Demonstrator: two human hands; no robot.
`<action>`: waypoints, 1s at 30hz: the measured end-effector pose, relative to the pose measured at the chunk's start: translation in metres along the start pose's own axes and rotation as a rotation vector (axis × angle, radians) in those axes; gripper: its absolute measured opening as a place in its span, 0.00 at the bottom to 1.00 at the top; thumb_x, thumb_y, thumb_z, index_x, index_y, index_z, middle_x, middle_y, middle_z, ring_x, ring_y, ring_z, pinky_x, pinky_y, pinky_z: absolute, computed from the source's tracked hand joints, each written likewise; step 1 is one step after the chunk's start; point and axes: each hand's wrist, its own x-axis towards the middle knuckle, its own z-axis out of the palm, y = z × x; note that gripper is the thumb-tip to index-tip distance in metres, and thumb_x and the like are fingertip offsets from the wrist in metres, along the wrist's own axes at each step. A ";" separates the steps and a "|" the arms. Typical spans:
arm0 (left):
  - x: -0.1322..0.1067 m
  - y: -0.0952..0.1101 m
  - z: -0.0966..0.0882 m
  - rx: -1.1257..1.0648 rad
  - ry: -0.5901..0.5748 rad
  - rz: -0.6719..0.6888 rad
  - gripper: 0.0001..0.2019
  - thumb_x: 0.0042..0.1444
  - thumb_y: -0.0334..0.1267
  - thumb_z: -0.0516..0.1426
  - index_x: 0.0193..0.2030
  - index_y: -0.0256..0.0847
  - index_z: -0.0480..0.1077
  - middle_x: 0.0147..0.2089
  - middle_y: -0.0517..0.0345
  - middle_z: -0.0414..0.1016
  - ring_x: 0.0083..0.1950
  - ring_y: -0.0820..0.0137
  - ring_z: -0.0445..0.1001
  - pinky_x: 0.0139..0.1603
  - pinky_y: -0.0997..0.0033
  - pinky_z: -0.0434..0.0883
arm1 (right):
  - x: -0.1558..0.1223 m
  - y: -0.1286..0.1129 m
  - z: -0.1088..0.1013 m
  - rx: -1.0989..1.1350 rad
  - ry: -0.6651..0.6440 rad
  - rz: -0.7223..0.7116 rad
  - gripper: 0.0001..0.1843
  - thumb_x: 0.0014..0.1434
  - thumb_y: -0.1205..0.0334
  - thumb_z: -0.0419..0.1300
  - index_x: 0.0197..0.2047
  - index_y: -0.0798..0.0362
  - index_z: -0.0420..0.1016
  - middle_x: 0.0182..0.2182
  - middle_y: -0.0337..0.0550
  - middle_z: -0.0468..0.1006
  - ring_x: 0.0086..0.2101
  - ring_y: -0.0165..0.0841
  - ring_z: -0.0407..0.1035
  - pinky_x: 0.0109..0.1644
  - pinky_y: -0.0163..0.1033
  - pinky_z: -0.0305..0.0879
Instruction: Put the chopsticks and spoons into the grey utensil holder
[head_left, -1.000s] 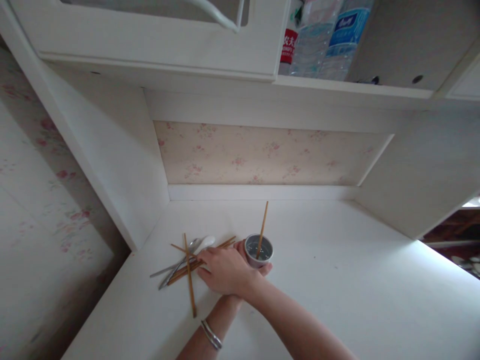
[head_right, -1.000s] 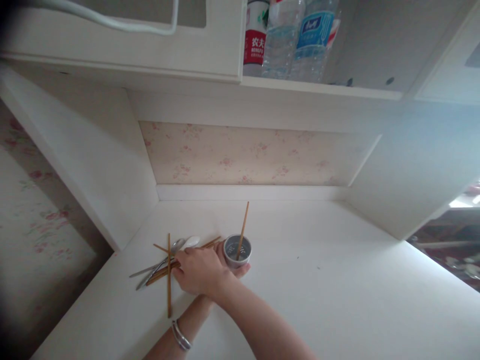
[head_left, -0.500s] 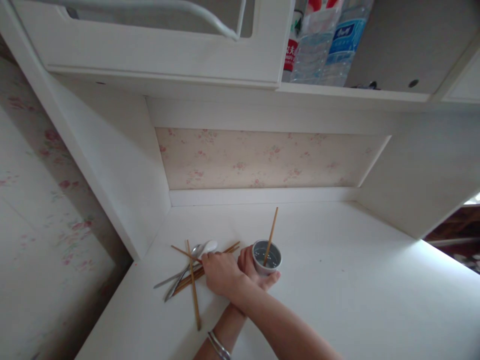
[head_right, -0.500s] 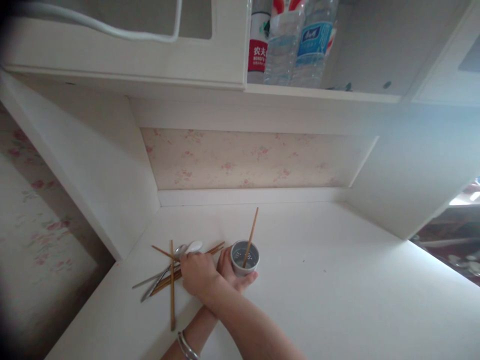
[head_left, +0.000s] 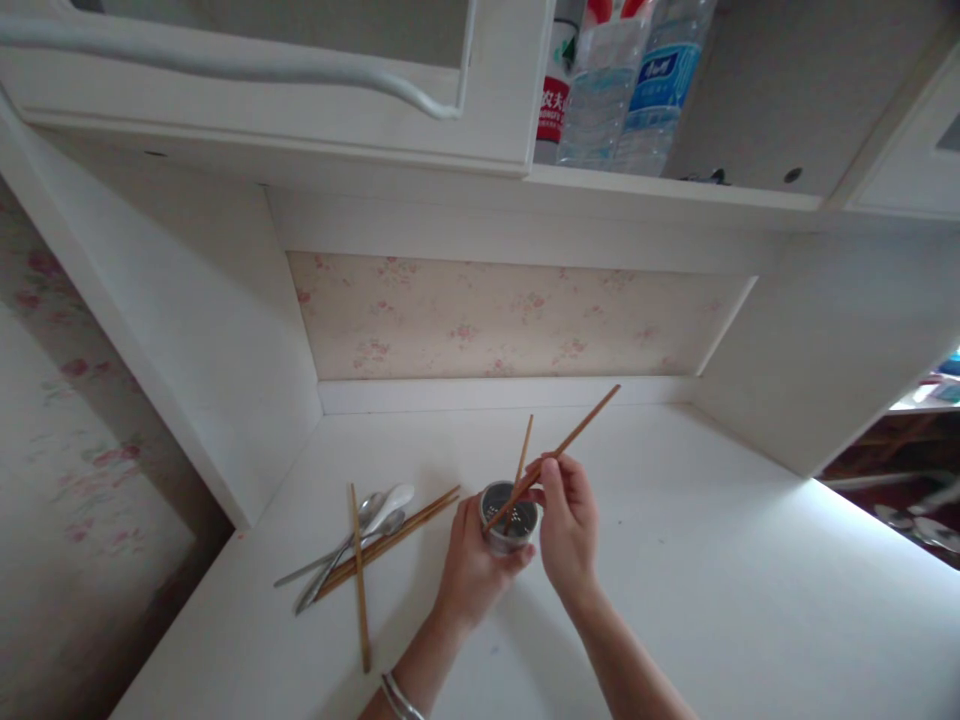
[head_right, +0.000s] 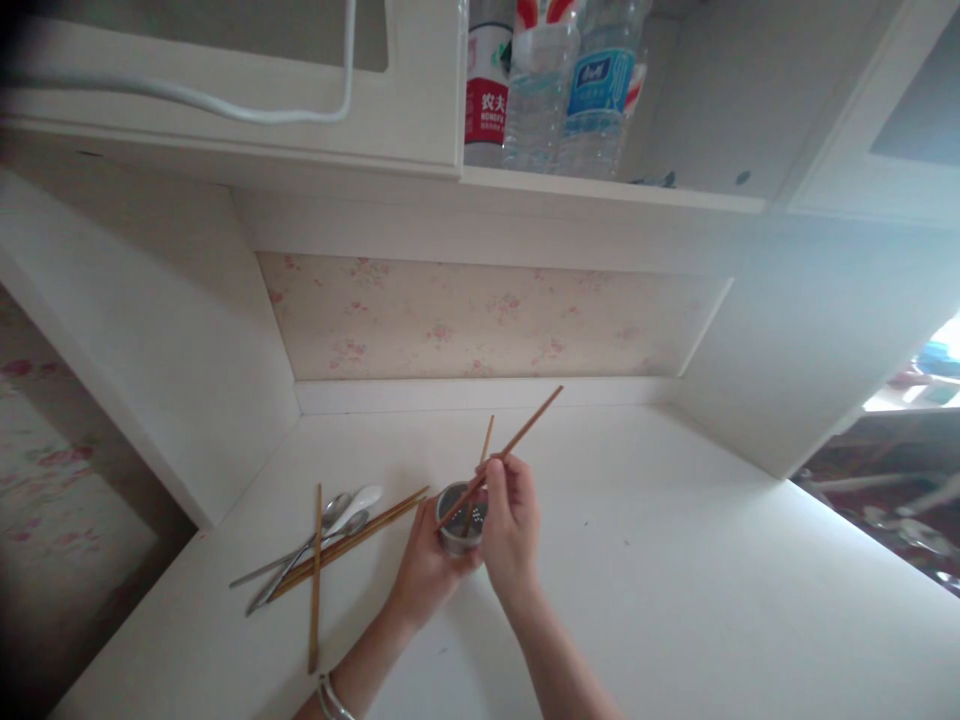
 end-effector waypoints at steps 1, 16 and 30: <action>0.000 0.000 0.001 0.022 0.008 -0.001 0.28 0.41 0.39 0.67 0.52 0.44 0.68 0.51 0.52 0.70 0.54 0.58 0.67 0.57 0.57 0.63 | 0.007 0.003 -0.007 0.023 0.047 0.005 0.12 0.61 0.50 0.57 0.38 0.50 0.69 0.29 0.36 0.72 0.28 0.29 0.68 0.30 0.34 0.69; 0.001 -0.005 0.010 0.037 0.039 -0.071 0.30 0.40 0.31 0.65 0.53 0.44 0.66 0.51 0.54 0.69 0.54 0.59 0.68 0.58 0.58 0.63 | 0.012 0.052 -0.040 -0.355 -0.167 0.017 0.14 0.60 0.50 0.58 0.36 0.53 0.74 0.31 0.42 0.76 0.32 0.34 0.70 0.34 0.38 0.67; -0.001 -0.007 0.007 0.031 0.022 -0.034 0.30 0.41 0.33 0.67 0.54 0.44 0.67 0.51 0.53 0.70 0.55 0.56 0.67 0.59 0.54 0.62 | 0.012 0.059 -0.048 -0.326 -0.243 0.077 0.18 0.59 0.46 0.57 0.33 0.53 0.77 0.31 0.44 0.77 0.34 0.36 0.70 0.35 0.37 0.66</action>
